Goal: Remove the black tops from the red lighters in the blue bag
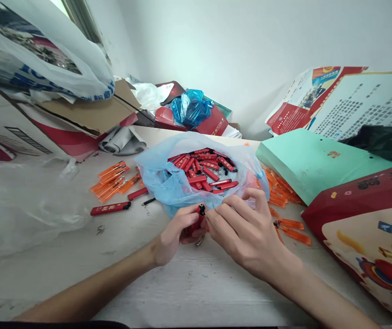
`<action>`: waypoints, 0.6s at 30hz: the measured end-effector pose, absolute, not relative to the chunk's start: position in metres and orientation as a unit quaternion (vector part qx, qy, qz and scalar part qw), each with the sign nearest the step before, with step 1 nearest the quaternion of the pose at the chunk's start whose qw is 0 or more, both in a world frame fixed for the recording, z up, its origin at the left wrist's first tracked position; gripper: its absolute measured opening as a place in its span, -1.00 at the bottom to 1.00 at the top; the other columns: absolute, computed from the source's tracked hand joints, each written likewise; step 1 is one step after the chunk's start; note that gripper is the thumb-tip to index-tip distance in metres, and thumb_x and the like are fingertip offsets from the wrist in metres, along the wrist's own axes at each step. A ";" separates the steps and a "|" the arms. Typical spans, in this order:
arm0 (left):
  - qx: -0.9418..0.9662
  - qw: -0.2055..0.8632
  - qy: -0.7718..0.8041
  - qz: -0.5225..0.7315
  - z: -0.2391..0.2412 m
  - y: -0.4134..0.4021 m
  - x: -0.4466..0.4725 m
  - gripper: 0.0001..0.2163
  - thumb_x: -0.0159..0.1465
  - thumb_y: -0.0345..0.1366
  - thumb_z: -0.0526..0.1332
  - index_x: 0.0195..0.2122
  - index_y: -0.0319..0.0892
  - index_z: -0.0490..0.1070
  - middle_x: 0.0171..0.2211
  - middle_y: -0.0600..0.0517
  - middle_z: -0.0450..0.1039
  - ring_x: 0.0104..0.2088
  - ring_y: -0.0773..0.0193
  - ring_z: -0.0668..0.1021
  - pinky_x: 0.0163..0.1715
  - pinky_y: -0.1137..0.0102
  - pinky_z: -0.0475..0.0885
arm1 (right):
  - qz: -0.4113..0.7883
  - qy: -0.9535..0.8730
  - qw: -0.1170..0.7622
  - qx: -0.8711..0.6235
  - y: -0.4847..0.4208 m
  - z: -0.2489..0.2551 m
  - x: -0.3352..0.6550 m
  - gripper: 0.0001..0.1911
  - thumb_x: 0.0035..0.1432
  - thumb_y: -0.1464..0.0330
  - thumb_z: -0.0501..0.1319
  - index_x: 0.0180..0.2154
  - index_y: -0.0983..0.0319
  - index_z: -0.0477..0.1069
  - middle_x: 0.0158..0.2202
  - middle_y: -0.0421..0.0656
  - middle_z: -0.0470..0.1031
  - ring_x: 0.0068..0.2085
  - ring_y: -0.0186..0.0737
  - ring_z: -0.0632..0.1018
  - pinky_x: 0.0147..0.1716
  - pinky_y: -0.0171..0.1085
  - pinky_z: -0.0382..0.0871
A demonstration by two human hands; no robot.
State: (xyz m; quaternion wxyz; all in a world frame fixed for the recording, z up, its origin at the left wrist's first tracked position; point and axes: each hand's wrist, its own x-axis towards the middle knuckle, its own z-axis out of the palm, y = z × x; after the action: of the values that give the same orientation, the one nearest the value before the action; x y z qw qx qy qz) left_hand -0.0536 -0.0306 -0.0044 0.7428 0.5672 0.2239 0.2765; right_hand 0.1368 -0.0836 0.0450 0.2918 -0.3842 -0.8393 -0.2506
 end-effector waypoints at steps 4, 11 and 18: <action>0.585 0.719 0.238 0.289 -0.007 -0.027 -0.056 -0.74 0.49 -0.12 0.06 -0.34 -0.10 0.13 -0.47 0.16 0.06 -0.50 0.33 0.10 -0.55 0.37 0.02 | -0.223 -0.865 0.270 -0.358 -0.072 0.049 0.142 -0.77 0.37 0.58 0.23 -0.35 0.28 0.52 -0.49 -0.26 0.41 -0.35 -0.26 0.41 -0.11 -0.05 0.20; 0.581 0.708 0.254 0.312 -0.006 -0.017 -0.061 -0.69 0.52 -0.07 0.10 -0.32 -0.12 0.19 -0.45 0.17 0.09 -0.48 0.35 0.10 -0.54 0.39 0.03 | -0.120 -0.870 0.336 -0.342 -0.042 0.043 0.140 -0.84 0.39 0.52 0.28 -0.29 0.24 0.50 -0.46 -0.28 0.51 -0.37 -0.31 0.43 -0.14 -0.11 0.22; 0.526 0.758 0.254 0.290 -0.005 -0.018 -0.057 -0.71 0.42 -0.03 0.12 -0.28 -0.15 0.24 -0.43 0.16 0.08 -0.50 0.39 0.08 -0.60 0.44 -0.08 | 0.134 -0.787 0.474 -0.372 -0.038 0.012 0.133 -0.87 0.36 0.47 0.27 -0.29 0.18 0.48 -0.44 -0.28 0.55 -0.41 -0.32 0.51 -0.27 -0.22 0.34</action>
State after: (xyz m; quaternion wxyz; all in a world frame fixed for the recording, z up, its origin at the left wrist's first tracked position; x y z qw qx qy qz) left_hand -0.0567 -0.0176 -0.0052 0.7578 0.5264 0.2536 0.2904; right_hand 0.1331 -0.0377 0.0121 0.4741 -0.3717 -0.7869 0.1338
